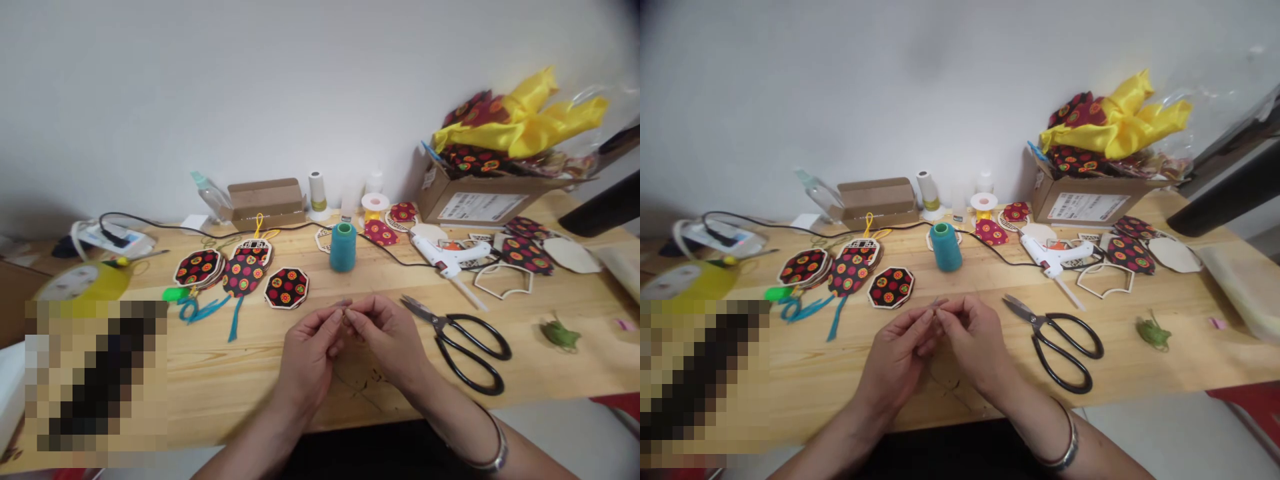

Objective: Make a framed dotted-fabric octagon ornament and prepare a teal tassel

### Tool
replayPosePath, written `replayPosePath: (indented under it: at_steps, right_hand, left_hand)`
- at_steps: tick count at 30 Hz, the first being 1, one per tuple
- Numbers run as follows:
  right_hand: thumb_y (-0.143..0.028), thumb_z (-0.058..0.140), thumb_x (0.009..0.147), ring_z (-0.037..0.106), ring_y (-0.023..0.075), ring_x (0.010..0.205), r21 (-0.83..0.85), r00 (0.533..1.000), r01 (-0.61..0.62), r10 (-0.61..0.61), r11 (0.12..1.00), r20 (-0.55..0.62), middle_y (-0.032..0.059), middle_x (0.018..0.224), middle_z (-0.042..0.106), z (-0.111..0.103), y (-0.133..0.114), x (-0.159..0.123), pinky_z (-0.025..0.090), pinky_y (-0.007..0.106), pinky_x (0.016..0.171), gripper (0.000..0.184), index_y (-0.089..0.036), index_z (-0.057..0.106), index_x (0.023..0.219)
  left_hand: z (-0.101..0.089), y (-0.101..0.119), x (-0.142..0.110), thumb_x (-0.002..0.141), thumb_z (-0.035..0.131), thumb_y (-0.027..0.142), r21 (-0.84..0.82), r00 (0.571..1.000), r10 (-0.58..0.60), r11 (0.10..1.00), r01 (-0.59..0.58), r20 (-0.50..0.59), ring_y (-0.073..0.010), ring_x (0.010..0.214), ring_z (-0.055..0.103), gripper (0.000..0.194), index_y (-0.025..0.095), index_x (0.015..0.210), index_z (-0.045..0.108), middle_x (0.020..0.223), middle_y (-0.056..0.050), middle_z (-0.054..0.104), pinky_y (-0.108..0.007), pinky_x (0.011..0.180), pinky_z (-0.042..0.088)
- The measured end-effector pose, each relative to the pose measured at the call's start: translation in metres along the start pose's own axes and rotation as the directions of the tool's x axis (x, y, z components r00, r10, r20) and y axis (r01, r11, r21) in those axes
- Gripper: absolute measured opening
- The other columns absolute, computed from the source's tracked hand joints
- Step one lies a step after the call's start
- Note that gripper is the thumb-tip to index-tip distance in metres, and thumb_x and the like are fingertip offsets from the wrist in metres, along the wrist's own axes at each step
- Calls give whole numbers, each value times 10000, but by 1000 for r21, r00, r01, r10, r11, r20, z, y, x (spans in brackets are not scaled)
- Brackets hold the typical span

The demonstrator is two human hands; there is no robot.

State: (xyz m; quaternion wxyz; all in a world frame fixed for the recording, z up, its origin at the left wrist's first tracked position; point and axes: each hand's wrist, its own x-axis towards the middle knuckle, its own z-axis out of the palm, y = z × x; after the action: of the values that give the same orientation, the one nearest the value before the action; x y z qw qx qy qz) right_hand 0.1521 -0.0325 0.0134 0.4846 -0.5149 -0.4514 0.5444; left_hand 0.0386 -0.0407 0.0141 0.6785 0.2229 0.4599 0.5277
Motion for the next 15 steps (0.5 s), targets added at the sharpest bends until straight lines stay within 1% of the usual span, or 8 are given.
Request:
replayPosePath:
  at_steps: [3,6,9,12,15]
  right_hand:
    - [-262,614,749,569,121,592,22,1000,-6,5,1000,20,7,670,637,0,0,-1,451,249,559,91,-175,605,723]
    - [-264,616,747,567,114,569,57,999,-42,40,998,33,-2,642,622,0,-1,-2,450,248,550,99,-169,593,732]
    - [-252,634,729,569,104,551,142,995,-90,81,986,64,-15,634,611,-1,-3,0,443,236,529,119,-165,564,769]
    - [-238,664,701,563,93,522,251,990,-128,110,960,83,-49,607,596,-1,-4,1,423,214,496,227,-182,494,840]
    - [-241,671,699,547,83,489,296,986,-159,135,942,99,-80,553,572,-1,-4,2,402,195,471,307,-192,434,888]
  left_hand:
    - [0,-1,0,674,712,245,-2,1000,1,1000,-1,15,-52,542,453,169,130,798,724,671,-35,641,-166,456,276]
    - [1,-2,0,669,715,235,-6,1000,-2,1000,2,7,-54,538,465,154,130,782,726,647,-33,637,-161,457,285]
    - [1,-2,1,668,716,229,-13,1000,-12,1000,13,14,-64,554,490,140,134,771,727,650,-35,641,-165,470,310]
    - [0,-2,1,678,709,222,-18,999,-27,999,27,39,-69,569,505,138,135,784,728,661,-39,643,-162,467,315]
    - [-1,-1,0,689,700,218,-20,997,-41,999,42,64,-73,573,516,143,133,801,728,644,-35,632,-163,470,324]
